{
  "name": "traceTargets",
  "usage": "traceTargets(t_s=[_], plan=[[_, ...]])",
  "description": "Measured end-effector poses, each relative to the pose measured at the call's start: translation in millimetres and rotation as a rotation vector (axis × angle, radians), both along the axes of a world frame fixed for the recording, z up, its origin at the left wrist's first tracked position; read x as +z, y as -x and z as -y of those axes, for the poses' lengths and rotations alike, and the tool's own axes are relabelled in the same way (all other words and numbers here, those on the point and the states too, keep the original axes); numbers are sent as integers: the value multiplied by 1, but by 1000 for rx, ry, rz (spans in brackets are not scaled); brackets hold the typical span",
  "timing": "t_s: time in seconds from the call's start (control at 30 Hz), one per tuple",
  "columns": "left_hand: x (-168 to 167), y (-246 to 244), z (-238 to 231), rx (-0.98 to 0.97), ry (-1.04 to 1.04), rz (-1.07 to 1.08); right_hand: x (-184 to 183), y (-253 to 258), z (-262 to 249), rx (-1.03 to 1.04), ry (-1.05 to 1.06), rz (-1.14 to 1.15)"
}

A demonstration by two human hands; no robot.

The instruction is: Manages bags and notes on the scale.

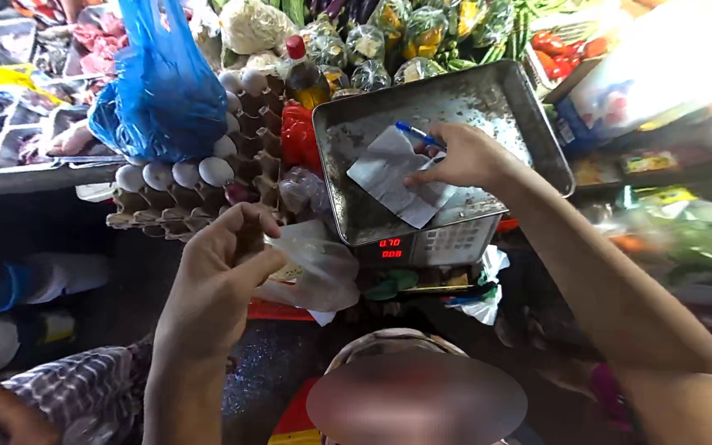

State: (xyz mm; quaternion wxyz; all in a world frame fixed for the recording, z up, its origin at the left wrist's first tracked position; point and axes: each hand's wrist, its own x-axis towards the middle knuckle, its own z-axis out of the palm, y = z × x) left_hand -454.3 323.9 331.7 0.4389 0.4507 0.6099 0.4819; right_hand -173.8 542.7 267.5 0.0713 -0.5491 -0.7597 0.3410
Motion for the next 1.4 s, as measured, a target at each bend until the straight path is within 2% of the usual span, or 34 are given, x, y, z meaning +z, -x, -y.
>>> traceTargets(t_s=[0.1, 0.23, 0.33, 0.37, 0.4, 0.47, 0.57, 0.63, 0.73, 0.77, 0.83, 0.9, 0.93, 1.03, 1.17, 1.2, 1.27, 1.4], plan=[[3, 1, 3, -62, -84, -81, 2, 4, -3, 29, 15, -4], [11, 10, 16, -81, -192, -142, 8, 5, 18, -93, -147, -20], [15, 27, 37, -78, -260, -237, 22, 15, 82, -111, -466, -201], [17, 31, 45, -64, -273, -250, 22, 22, 112, -60, -496, -316], [21, 33, 52, -36, -280, -255, 15, 29, 139, 26, -441, -391], [33, 30, 67, 14, -273, -296, -11, 51, 176, 161, -171, -310], [46, 20, 87, 106, -242, -375, -57, 97, 176, 196, 207, -80], [46, 21, 99, 112, -219, -396, -83, 127, 164, 179, 322, 58], [24, 32, 113, 78, -224, -383, -102, 149, 166, 221, 220, 219], [13, 33, 115, 76, -226, -374, -102, 143, 173, 231, 121, 183], [-10, 29, 118, 85, -181, -380, -104, 117, 188, 205, -221, -29], [-38, 22, 121, 93, -32, -467, -113, 87, 195, 194, -539, -180], [-53, 17, 121, 88, 77, -516, -115, 69, 197, 246, -590, -178], [-97, 4, 116, 42, 371, -519, -131, 16, 199, 364, -606, 33], [-137, -7, 98, 64, 490, -482, -126, -20, 187, 139, -218, 471], [-144, -14, 90, 70, 499, -482, -124, -22, 183, 117, -187, 535], [-152, -34, 73, 34, 548, -467, -122, -16, 185, 131, -213, 547], [-167, -74, 47, -144, 586, -387, -131, 7, 192, 408, -230, 388]])
